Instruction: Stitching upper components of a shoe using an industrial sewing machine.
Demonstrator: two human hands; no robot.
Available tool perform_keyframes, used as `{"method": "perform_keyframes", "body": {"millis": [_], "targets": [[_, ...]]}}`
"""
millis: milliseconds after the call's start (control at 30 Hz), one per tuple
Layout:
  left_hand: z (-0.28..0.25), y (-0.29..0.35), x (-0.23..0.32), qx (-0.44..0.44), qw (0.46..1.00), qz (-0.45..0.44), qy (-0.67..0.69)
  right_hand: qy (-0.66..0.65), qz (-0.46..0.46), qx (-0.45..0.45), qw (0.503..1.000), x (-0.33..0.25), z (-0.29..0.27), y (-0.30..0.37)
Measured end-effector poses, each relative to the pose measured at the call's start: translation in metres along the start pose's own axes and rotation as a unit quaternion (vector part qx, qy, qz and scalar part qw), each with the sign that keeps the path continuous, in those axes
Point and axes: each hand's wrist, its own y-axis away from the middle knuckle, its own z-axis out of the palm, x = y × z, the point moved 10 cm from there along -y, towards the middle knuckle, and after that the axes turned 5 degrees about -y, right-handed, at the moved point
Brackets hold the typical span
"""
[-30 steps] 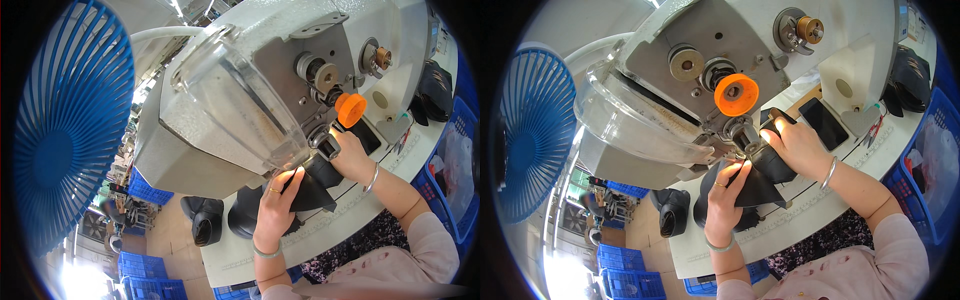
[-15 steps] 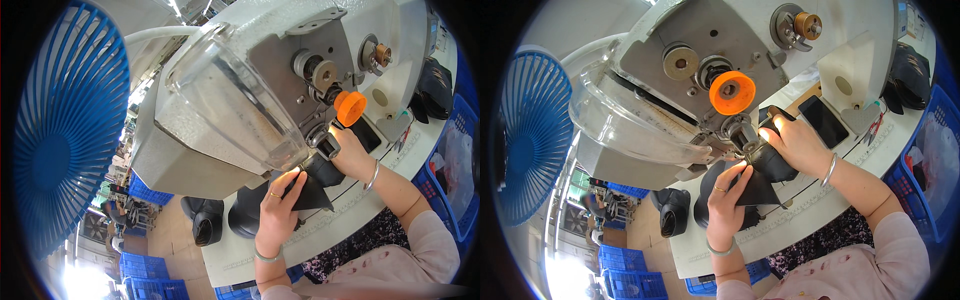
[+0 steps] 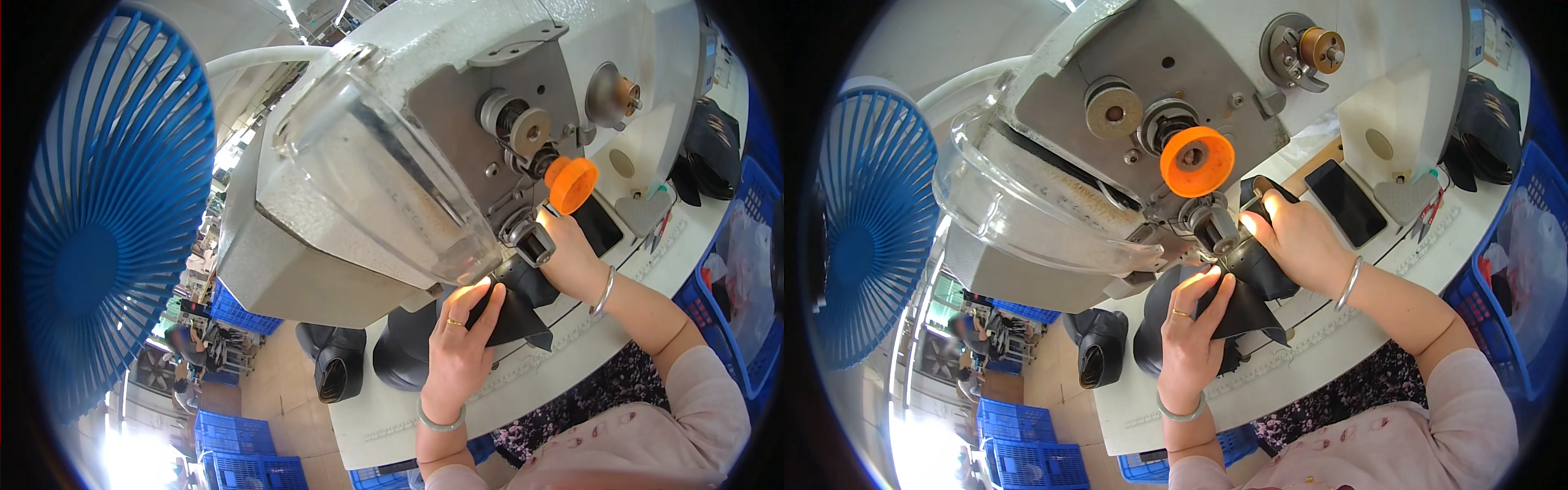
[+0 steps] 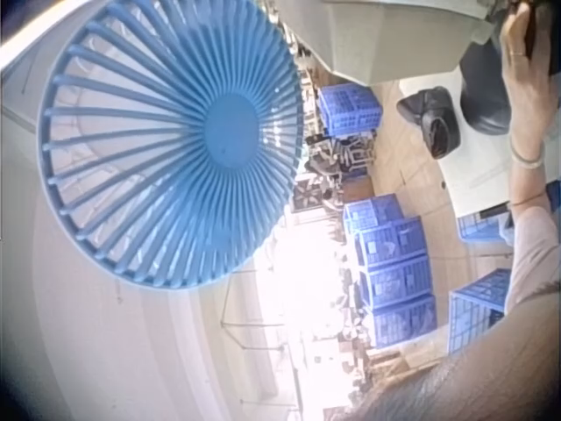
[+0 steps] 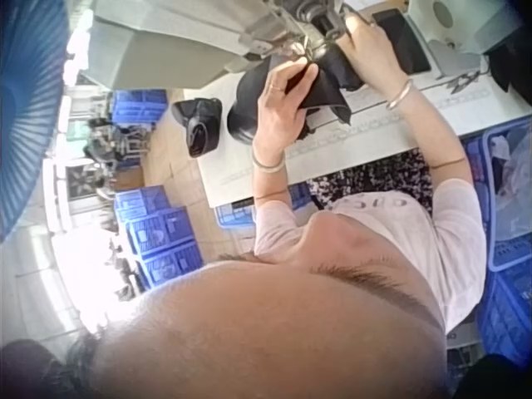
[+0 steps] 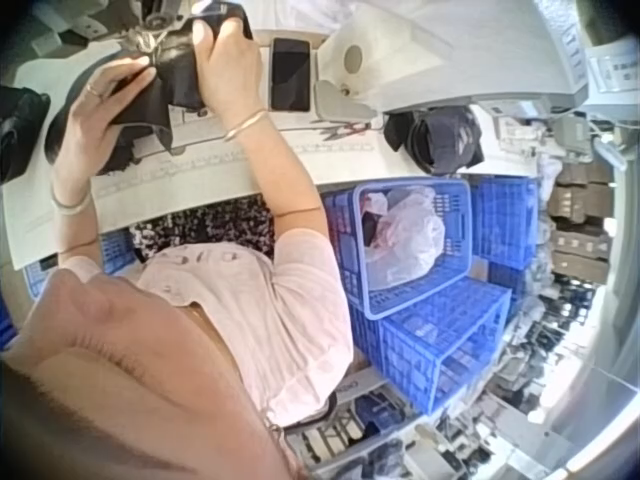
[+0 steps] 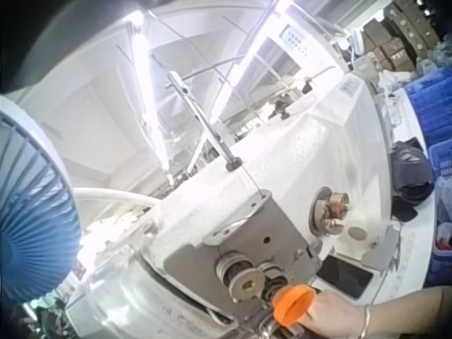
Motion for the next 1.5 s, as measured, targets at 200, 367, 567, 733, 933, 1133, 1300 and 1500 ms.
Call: {"method": "perform_keyframes", "body": {"millis": [200, 367, 567, 733, 933, 1133, 1300, 1500], "targets": [[0.001, 0.001, -0.006, -0.002, 1.000, -0.001, 0.011, -0.029, 0.001, 0.019, 0.999, 0.000, 0.001, 0.000], [0.002, 0.001, -0.010, -0.006, 1.000, -0.013, 0.015, -0.008, -0.012, 0.017, 1.000, -0.003, 0.000, -0.003], [0.001, -0.002, -0.008, 0.001, 0.998, -0.014, -0.064, -0.012, -0.015, 0.025, 0.999, -0.001, 0.000, -0.007], [0.002, 0.004, 0.007, 0.027, 0.980, -0.077, -0.181, -0.029, 0.020, -0.023, 0.999, 0.009, 0.006, -0.013], [0.004, -0.001, 0.033, 0.104, 0.968, -0.112, -0.199, -0.048, 0.012, -0.030, 0.998, 0.006, 0.004, -0.014], [-0.001, 0.014, -0.029, 0.111, 0.953, -0.245, 0.138, -0.013, -0.058, 0.008, 0.998, -0.001, 0.001, -0.014], [-0.004, 0.011, -0.010, 0.116, 0.981, -0.144, 0.052, -0.038, -0.048, 0.002, 0.998, 0.005, 0.004, -0.017], [-0.001, 0.007, 0.010, 0.100, 0.987, -0.105, -0.067, -0.045, -0.025, -0.020, 0.998, 0.009, 0.006, -0.022]]}}
